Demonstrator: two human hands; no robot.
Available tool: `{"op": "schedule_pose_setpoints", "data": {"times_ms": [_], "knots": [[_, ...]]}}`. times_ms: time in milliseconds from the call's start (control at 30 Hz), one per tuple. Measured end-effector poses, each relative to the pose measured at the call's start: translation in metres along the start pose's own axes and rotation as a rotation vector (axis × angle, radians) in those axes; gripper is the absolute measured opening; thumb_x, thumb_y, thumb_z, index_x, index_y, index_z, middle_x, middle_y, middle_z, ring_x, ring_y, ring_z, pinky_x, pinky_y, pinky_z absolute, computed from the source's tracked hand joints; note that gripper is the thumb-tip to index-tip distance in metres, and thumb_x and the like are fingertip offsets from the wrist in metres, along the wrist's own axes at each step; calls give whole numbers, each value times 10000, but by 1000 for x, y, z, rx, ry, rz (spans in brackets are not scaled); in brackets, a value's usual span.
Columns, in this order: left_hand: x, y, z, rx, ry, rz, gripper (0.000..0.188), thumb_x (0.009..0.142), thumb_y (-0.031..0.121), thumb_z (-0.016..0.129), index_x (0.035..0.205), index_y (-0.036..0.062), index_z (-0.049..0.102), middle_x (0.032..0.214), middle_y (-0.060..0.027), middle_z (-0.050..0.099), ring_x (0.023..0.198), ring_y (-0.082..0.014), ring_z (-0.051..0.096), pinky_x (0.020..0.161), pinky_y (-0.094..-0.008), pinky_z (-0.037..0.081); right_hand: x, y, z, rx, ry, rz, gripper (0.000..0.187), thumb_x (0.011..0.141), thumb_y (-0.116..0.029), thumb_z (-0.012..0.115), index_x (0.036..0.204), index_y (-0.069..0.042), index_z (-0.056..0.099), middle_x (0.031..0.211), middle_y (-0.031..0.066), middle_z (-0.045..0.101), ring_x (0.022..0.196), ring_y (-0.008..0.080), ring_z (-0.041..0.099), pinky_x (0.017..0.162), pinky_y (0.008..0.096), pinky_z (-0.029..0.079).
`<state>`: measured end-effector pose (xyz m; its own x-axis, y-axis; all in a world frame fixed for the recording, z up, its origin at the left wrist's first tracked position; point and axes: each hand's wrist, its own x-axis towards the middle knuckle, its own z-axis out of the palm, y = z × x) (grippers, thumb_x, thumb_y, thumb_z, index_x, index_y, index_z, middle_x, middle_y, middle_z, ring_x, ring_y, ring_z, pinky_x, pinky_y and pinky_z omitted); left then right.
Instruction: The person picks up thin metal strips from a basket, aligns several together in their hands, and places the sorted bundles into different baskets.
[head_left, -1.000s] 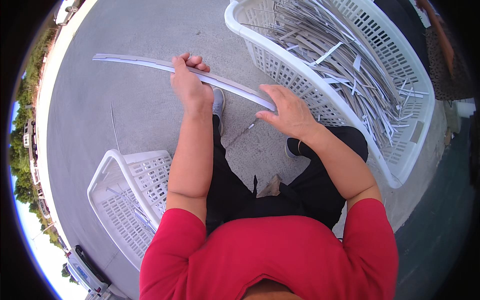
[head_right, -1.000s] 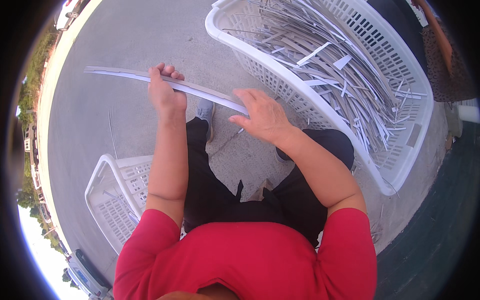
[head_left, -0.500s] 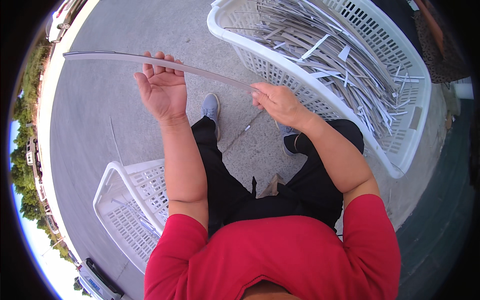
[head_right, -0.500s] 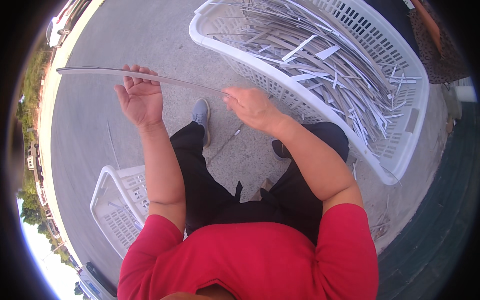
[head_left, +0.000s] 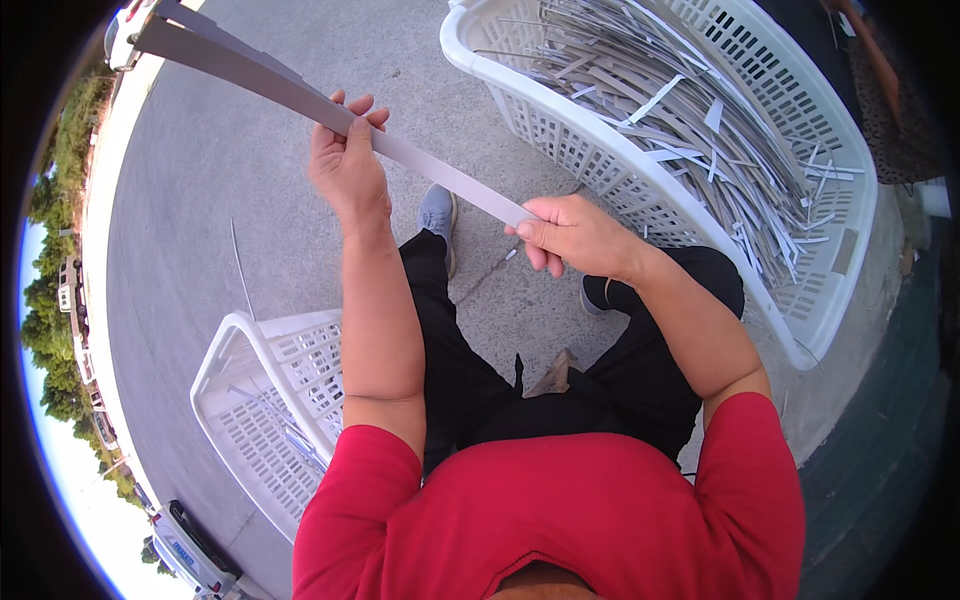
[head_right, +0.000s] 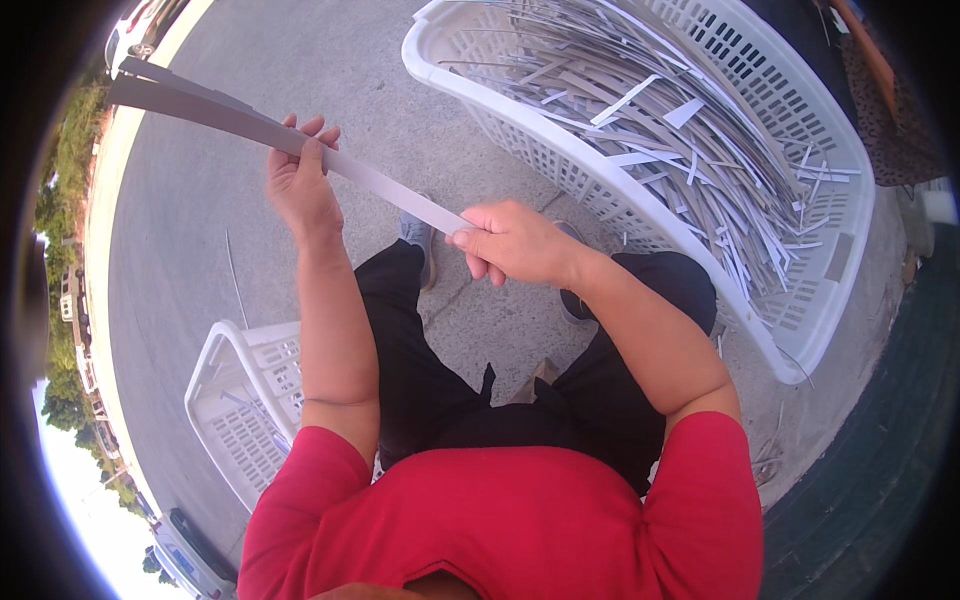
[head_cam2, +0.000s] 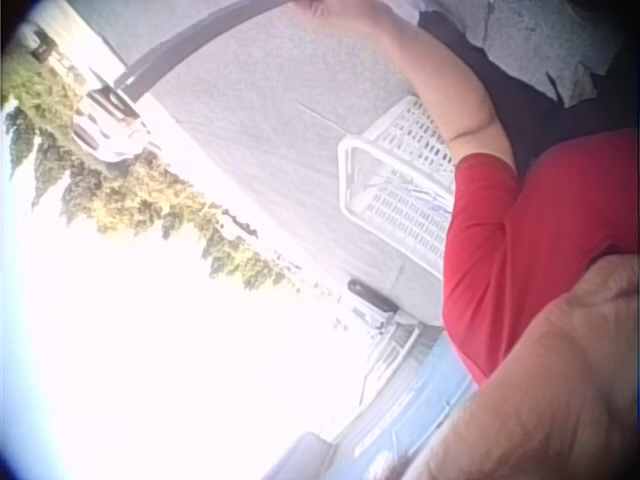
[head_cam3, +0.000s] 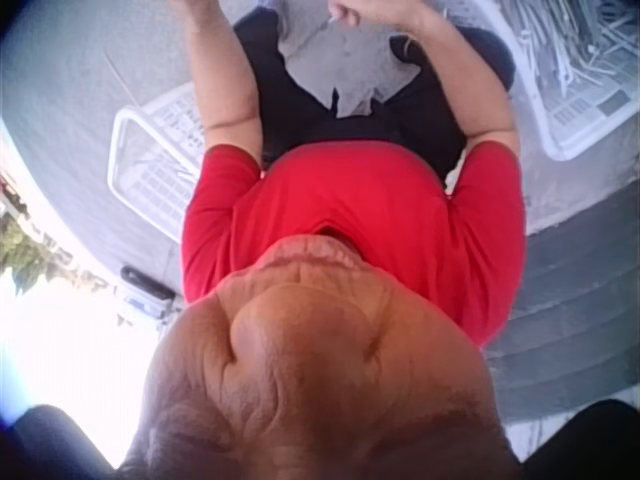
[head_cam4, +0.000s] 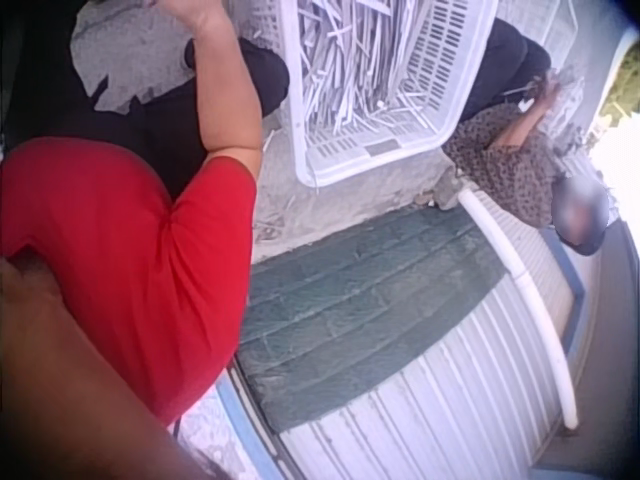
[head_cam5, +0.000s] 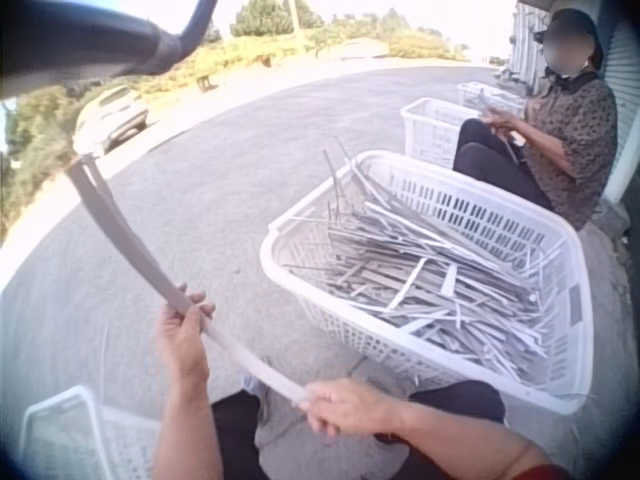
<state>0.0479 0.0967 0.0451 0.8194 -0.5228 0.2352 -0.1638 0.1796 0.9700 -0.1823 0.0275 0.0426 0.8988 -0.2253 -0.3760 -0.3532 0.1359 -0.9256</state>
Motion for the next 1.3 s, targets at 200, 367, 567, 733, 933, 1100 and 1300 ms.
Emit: {"op": "schedule_pose_setpoints", "data": {"times_ms": [200, 367, 567, 733, 933, 1100, 1300], "knots": [[-3, -15, -2, 618, -296, 16, 229, 840, -41, 478, 978, 12, 653, 893, -54, 647, 801, -127, 591, 726, -250, 446, -15, -3, -13, 420, -1, -40, 281, 918, -207, 462, 992, 36, 582, 612, 20, 536, 485, 69, 465, 499, 213, 403], [-7, -20, -3, 570, -425, 53, 277, 789, -92, 455, 921, 29, 667, 962, -70, 656, 889, -152, 585, 781, -256, 445, -21, 0, -28, 558, 63, -23, 331, 936, -246, 430, 995, 49, 570, 627, 39, 534, 474, 78, 448, 486, 214, 390], [-10, -13, 1, 490, -344, 264, 281, 759, -125, 460, 824, 46, 673, 1084, -75, 621, 994, -200, 578, 848, -291, 451, -20, 8, -28, 659, 40, -19, 616, 930, -469, 406, 1083, 115, 529, 732, 91, 594, 556, 100, 545, 573, 249, 488], [-12, -18, 0, 697, -263, 518, 182, 727, -70, 567, 765, 74, 672, 1090, -69, 619, 963, -212, 589, 793, -303, 479, -14, 11, -24, 646, -1, -24, 777, 865, -591, 433, 1171, 120, 487, 910, 120, 604, 766, 116, 583, 654, 234, 500], [-21, -9, 5, 928, -257, 550, 153, 703, -28, 617, 773, 99, 663, 1107, -61, 610, 948, -220, 589, 745, -306, 494, -15, 7, -19, 405, -174, -39, 465, 794, -389, 627, 1006, 23, 582, 795, 41, 576, 640, 93, 531, 571, 221, 428], [-20, -10, 8, 972, -237, 605, 173, 724, -31, 605, 817, 99, 673, 1121, -65, 602, 955, -211, 589, 753, -301, 492, -15, 7, -17, 452, -162, -26, 487, 787, -188, 628, 1195, 47, 503, 918, 50, 592, 781, 96, 540, 657, 243, 432], [-15, -9, 0, 761, -273, 423, 269, 788, -72, 493, 912, 83, 675, 1179, -67, 569, 1034, -199, 557, 846, -296, 462, -12, 11, -17, 421, -193, -51, 348, 817, -132, 597, 1115, 40, 540, 905, 38, 580, 781, 85, 516, 673, 251, 415]]}}
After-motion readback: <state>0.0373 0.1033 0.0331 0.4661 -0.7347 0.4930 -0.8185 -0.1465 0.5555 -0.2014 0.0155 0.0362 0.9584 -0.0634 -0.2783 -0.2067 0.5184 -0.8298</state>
